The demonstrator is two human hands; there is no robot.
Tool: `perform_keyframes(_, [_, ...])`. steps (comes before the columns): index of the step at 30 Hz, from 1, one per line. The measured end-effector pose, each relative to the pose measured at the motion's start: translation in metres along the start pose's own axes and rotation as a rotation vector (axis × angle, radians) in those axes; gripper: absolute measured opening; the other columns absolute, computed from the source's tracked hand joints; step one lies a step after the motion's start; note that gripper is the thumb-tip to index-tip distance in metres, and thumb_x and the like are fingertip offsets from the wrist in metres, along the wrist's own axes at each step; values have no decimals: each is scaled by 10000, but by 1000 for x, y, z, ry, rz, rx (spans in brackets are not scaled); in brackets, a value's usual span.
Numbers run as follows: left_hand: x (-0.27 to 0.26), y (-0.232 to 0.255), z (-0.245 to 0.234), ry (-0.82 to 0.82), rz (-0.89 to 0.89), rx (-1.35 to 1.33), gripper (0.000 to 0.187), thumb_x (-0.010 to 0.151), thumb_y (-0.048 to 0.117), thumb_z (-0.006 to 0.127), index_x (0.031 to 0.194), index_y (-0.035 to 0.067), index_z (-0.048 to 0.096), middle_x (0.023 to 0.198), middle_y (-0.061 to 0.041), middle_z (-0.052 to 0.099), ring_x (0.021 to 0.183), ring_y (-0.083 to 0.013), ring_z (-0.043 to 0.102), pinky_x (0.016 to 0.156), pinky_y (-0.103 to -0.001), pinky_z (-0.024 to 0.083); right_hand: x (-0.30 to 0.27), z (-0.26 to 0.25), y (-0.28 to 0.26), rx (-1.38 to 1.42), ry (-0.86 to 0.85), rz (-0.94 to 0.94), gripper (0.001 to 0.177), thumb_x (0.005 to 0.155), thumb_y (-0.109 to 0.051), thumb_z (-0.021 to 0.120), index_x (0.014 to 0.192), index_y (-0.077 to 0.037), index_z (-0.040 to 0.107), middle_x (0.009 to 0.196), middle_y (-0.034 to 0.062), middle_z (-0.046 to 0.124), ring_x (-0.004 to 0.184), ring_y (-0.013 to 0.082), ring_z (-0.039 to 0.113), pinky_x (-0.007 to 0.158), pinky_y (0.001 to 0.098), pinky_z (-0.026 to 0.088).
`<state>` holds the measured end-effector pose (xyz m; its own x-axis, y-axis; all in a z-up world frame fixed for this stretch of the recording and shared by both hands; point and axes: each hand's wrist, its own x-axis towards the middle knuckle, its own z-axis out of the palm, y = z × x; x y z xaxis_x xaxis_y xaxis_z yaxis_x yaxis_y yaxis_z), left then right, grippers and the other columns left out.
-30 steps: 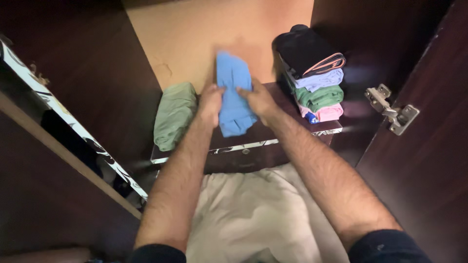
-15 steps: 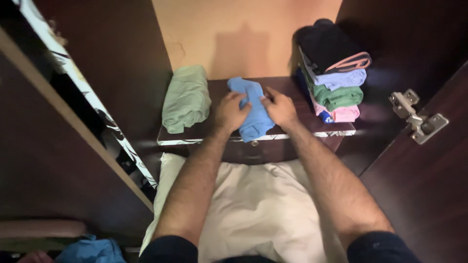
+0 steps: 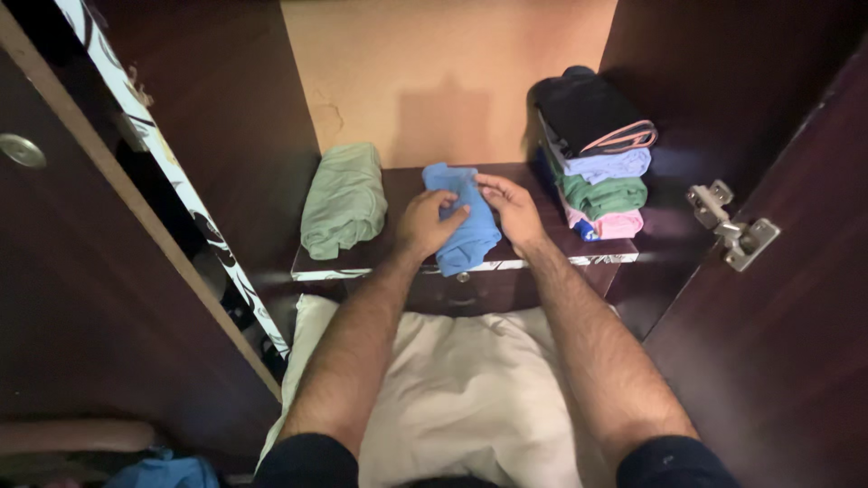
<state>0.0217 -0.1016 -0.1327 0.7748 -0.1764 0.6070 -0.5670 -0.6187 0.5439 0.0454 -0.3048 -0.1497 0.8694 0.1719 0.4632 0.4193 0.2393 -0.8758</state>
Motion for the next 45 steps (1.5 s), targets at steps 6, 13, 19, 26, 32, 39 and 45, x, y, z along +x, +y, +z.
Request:
perform_keyframes(6, [17,3,4,-49,-297,-179,596,868,629,704,1011,50,725,932,-130,775,899,-263,769,817,-400,592,-10,14,-27,43,-112,48,450,1038,-73,489,1486,-35,477,1399,130,648,1259,155,620,1095,288,468])
perform_keyframes(13, [26,-20,27,20,-499,-154,396,853,413,695,1003,50,743,931,-154,767,885,-301,746,790,-431,553,-1,3,-1,17,-63,-20,412,1072,-133,506,1469,-22,504,1489,123,567,1194,186,655,1065,315,511])
perform_keyframes(19, [22,-50,16,181,-484,-167,316,913,312,657,1016,21,724,952,-182,750,900,-320,714,789,-444,533,-7,17,-2,-329,-7,-124,343,961,-75,651,1293,1,686,1219,178,756,1094,185,721,1003,325,573])
perform_keyframes(26, [21,-60,-23,68,-680,-495,311,883,231,606,1037,-28,687,1048,-220,724,915,-326,727,735,-467,623,-24,42,-56,-1192,-236,-22,411,843,-372,736,1211,-189,746,1319,68,711,1161,273,685,1014,411,521])
perform_keyframes(32, [10,-45,-25,-114,-651,-48,385,876,290,618,1090,4,762,1064,-240,803,956,-360,797,861,-460,591,-17,-18,-53,-1221,-331,-16,420,857,-325,712,1239,-152,726,1397,88,660,1195,321,657,1049,419,495])
perform_keyframes(39, [19,-25,-3,55,-236,205,570,864,488,686,1279,98,673,1312,-165,697,1253,-331,648,1066,-435,511,6,-18,-40,-1299,-311,24,497,926,-274,636,1385,-82,631,1388,176,643,1273,343,642,1112,388,487])
perform_keyframes(45, [8,-28,35,-410,-222,267,822,924,703,405,1553,173,426,1677,-153,272,1542,-340,267,1182,-608,258,-5,14,-14,-1332,-310,188,696,1064,-545,241,1596,-105,332,1647,108,350,1541,297,289,1254,481,228])
